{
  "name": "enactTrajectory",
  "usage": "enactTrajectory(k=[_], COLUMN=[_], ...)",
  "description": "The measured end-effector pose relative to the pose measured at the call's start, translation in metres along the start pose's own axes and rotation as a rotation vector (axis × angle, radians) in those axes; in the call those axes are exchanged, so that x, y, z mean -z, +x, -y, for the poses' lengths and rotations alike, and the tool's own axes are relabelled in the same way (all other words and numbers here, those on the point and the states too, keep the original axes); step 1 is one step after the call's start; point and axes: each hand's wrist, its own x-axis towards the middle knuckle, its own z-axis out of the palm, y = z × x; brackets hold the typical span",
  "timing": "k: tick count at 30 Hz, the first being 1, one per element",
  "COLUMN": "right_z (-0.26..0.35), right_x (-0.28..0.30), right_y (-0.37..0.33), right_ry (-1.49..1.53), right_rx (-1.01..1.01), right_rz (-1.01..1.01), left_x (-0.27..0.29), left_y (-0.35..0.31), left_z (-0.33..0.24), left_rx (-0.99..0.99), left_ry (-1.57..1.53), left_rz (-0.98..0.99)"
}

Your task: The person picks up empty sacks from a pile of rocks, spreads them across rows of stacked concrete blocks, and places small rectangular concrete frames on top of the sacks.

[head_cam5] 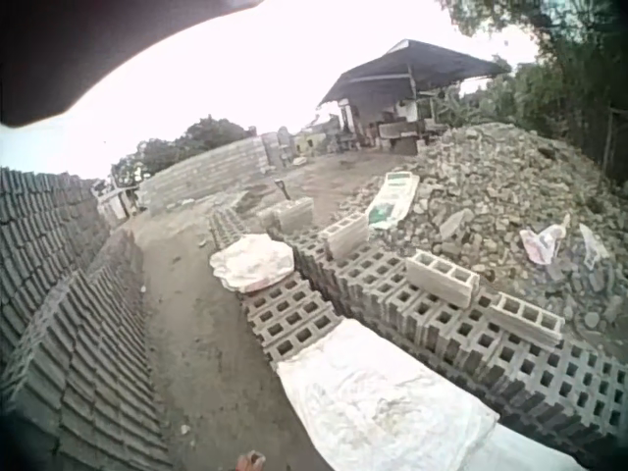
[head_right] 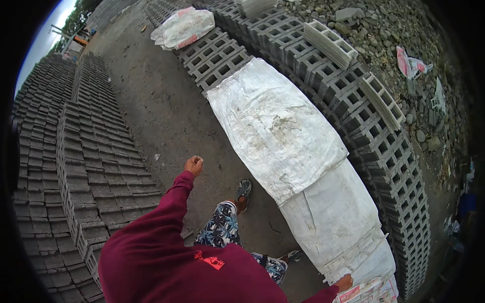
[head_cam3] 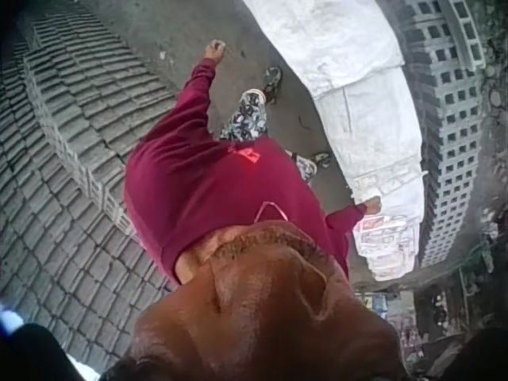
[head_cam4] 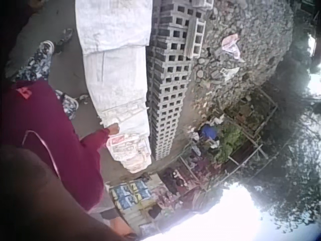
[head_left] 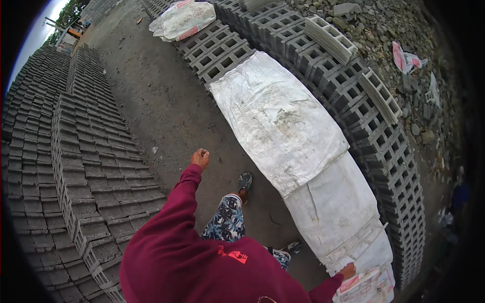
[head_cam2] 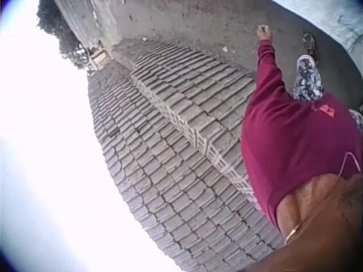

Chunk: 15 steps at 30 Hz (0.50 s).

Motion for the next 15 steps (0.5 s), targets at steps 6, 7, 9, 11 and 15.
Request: enactTrajectory(k=[6,7,9,11,15], right_z=[0.158,0.182,0.212,0.247,0.281], right_x=[-0.026,-0.042,-0.078,-0.116,-0.160], right_y=[-0.217,-0.250,-0.294,-0.328,-0.399], right_ry=[0.203,0.312,0.577,0.641,0.592], right_rx=[-0.333,-0.423,-0.399,-0.429,-0.417], right_rz=[0.032,0.048,0.089,0.085,-0.002], left_x=[0.143,0.156,0.172,0.195,0.236], left_y=[0.118,0.141,0.189,0.247,0.393], left_z=[0.029,0.012,-0.045,-0.041,-0.056], left_rx=[0.393,0.375,0.333,0.293,0.251], left_ry=[-0.580,-0.599,-0.639,-0.656,-0.608], left_rz=[-0.023,-0.038,-0.041,-0.031,-0.052])
